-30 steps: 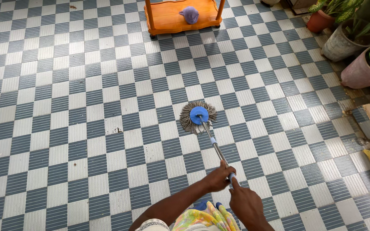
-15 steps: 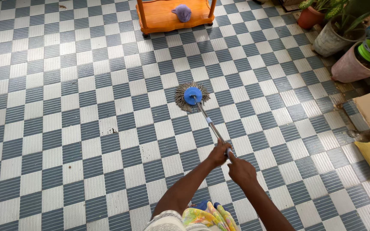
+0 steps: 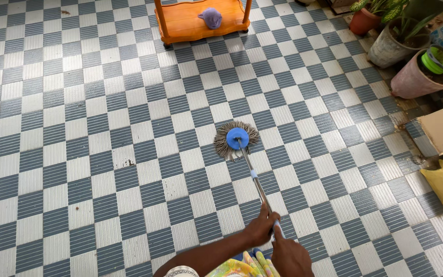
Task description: The person mops a checkered tile floor using a blue spin mop. They dip the mop into a pink bucket of water, wring it out by hand, and continue mopping the floor in a systematic manner.
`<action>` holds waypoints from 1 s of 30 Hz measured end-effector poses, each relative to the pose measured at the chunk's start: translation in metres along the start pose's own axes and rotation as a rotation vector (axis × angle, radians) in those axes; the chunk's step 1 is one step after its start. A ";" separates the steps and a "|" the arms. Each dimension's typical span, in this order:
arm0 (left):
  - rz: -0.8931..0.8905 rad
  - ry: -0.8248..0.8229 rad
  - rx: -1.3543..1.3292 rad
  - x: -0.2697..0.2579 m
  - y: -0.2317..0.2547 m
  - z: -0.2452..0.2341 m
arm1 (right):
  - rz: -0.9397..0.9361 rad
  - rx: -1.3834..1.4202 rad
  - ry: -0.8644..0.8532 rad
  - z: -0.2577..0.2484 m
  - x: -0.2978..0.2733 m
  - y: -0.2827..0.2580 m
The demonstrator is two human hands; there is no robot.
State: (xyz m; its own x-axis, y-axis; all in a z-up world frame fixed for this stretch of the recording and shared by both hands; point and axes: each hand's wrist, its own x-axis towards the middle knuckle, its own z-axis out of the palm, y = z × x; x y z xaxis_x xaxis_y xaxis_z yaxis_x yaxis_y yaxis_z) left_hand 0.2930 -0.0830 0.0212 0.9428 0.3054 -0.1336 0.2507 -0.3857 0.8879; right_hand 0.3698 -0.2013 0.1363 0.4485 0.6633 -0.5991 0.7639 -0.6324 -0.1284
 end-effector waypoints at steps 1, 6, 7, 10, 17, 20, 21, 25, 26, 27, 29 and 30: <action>-0.001 0.009 0.004 0.011 -0.011 -0.001 | -0.017 0.023 0.038 0.000 0.009 0.001; 0.026 0.130 0.151 0.086 -0.069 -0.022 | -0.017 -0.001 0.101 -0.022 0.088 -0.005; -0.017 0.138 0.144 0.105 -0.075 -0.029 | -0.007 0.020 0.105 -0.031 0.106 -0.005; -0.060 0.225 0.093 0.144 -0.072 -0.051 | -0.036 0.074 0.194 -0.055 0.140 0.001; 0.000 0.097 0.215 0.149 0.012 -0.036 | 0.089 -0.008 -0.008 -0.117 0.077 0.044; 0.120 0.034 0.223 0.115 0.044 -0.006 | 0.083 -0.014 -0.089 -0.112 0.024 0.072; 0.110 -0.008 0.194 0.103 0.053 0.002 | 0.047 0.003 -0.069 -0.105 0.010 0.081; 0.092 -0.079 0.116 0.079 0.069 0.008 | -0.061 0.092 0.080 -0.081 -0.008 0.094; 0.094 -0.064 0.133 0.081 0.070 0.008 | -0.040 0.079 0.075 -0.082 -0.006 0.094; 0.095 -0.043 0.151 0.085 0.068 0.007 | -0.024 0.064 0.073 -0.085 -0.001 0.091; 0.078 -0.017 0.149 0.095 0.061 0.005 | -0.017 0.038 0.078 -0.094 0.011 0.083; 0.060 -0.011 0.130 0.103 0.055 0.002 | -0.026 0.027 0.086 -0.099 0.020 0.080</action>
